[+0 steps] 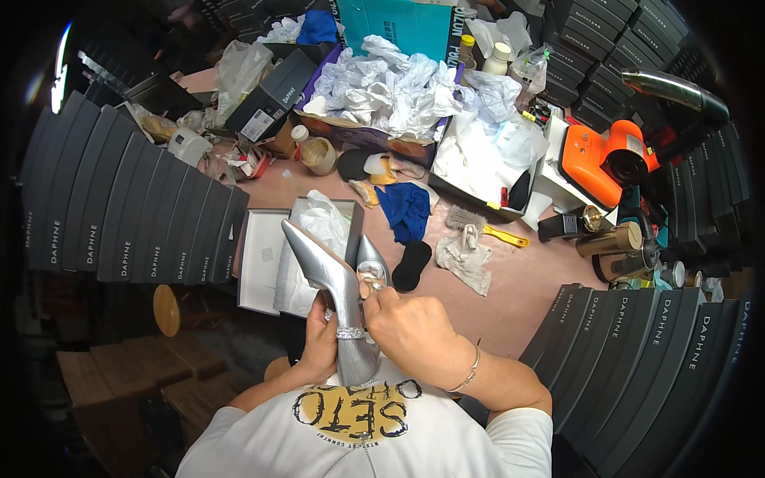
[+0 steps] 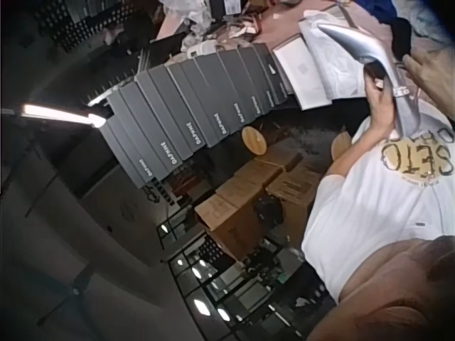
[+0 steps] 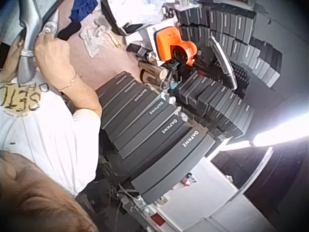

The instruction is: The person is inspecting and packaging a pair of silver high-heeled shoes into a box, including using a heat gun and a small tool for adjustments.

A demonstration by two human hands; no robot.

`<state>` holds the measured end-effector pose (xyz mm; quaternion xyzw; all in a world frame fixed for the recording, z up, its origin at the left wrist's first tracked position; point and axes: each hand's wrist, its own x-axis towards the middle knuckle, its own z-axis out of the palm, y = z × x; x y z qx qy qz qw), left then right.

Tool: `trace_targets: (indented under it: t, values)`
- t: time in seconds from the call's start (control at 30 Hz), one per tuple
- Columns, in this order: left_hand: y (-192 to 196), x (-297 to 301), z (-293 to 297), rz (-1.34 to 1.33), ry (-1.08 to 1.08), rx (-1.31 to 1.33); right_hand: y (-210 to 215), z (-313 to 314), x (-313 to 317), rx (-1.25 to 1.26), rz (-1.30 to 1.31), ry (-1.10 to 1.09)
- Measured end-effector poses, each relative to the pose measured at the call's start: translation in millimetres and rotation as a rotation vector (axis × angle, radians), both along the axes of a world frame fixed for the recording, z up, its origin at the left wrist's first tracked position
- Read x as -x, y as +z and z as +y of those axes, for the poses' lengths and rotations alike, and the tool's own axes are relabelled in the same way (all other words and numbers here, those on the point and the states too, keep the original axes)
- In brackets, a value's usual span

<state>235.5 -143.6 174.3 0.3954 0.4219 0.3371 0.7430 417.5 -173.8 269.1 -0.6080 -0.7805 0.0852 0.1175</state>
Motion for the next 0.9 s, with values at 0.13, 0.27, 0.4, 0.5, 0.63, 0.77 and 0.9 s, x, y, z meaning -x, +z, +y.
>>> trace_targets:
  t: [0.13,0.27,0.4,0.5,0.63,0.77,0.9]
  values:
    - [-0.1,-1.0,-0.9,0.017,0.016,-0.019,0.8,0.2,1.1,0.006,-0.017,0.017]
    - [0.9,-2.3,-1.6,0.0,0.014,-0.008,1.2,0.0,0.6,0.015,-0.019,0.048]
    - [-2.7,-1.5,-2.9,0.0,0.0,0.015,0.5,0.7,-4.2,0.057,0.003,0.114]
    - [-4.3,0.1,-0.5,-0.057,0.006,0.07,-3.3,-0.3,-18.3,0.08,0.078,0.175]
    - [-13.7,4.6,-1.5,-0.182,0.009,0.138,3.6,3.6,-27.1,0.132,0.167,0.015]
    - [-19.7,9.9,1.3,-0.304,-0.082,0.209,-15.2,6.7,-24.1,0.066,0.733,-0.203]
    - [-2.9,4.5,3.9,-0.372,-0.091,0.289,-27.3,4.4,-17.1,0.241,1.044,-0.258]
